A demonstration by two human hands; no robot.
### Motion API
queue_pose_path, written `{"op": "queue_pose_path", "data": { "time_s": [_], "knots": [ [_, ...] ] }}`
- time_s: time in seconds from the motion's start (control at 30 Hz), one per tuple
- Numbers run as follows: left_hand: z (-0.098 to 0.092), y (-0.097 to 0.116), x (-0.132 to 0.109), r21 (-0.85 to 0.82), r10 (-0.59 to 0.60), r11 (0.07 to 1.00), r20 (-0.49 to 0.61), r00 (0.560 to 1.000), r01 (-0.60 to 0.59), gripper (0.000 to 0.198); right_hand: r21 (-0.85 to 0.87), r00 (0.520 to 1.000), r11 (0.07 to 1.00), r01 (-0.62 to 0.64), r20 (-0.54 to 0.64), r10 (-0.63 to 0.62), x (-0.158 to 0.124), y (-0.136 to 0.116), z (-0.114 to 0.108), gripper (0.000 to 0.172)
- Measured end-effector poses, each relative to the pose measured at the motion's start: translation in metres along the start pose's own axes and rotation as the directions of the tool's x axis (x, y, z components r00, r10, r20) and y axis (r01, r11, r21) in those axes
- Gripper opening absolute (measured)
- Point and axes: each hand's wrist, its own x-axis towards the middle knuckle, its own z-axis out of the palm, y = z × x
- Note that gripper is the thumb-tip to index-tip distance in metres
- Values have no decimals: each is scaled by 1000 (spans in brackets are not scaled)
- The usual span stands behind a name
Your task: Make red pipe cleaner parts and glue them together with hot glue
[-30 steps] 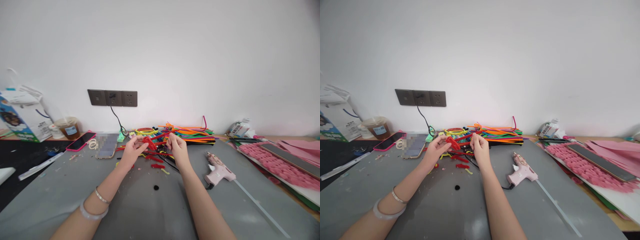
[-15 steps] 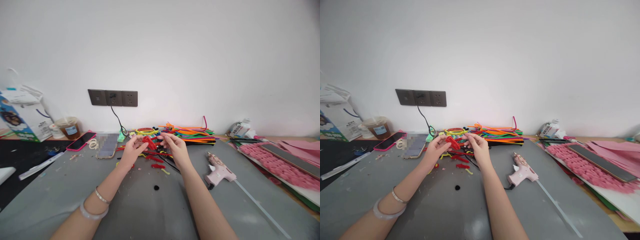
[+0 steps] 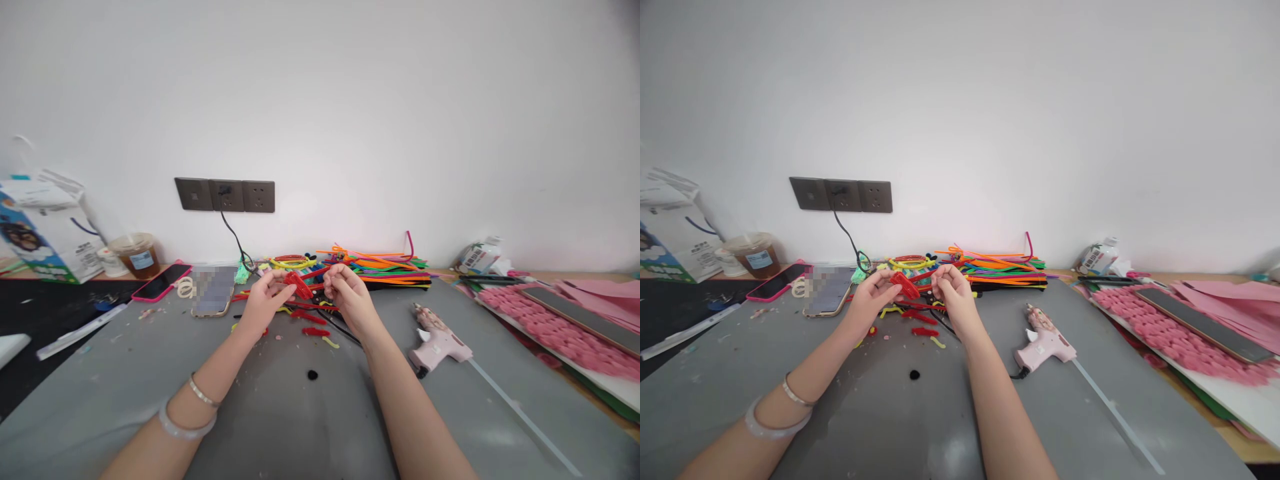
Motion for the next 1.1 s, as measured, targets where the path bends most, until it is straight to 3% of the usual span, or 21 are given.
{"op": "queue_pose_path", "data": {
  "time_s": [0.7, 0.97, 1.1],
  "knots": [
    [0, 0, 0, 4, -5, 1000, 0, 1000, 5, 36, -23, 996, 995, 92, 7, -92, 0, 1, 0, 18],
    [0, 1, 0, 6, 14, 1000, 6, 1000, -14, 33, -309, 992, 943, 122, 61, -108, -1, 1, -3, 17],
    [1, 1, 0, 8, 17, 1000, 7, 1000, -17, 34, -347, 988, 930, 121, 129, -80, -2, 2, -1, 25]
  ]
}}
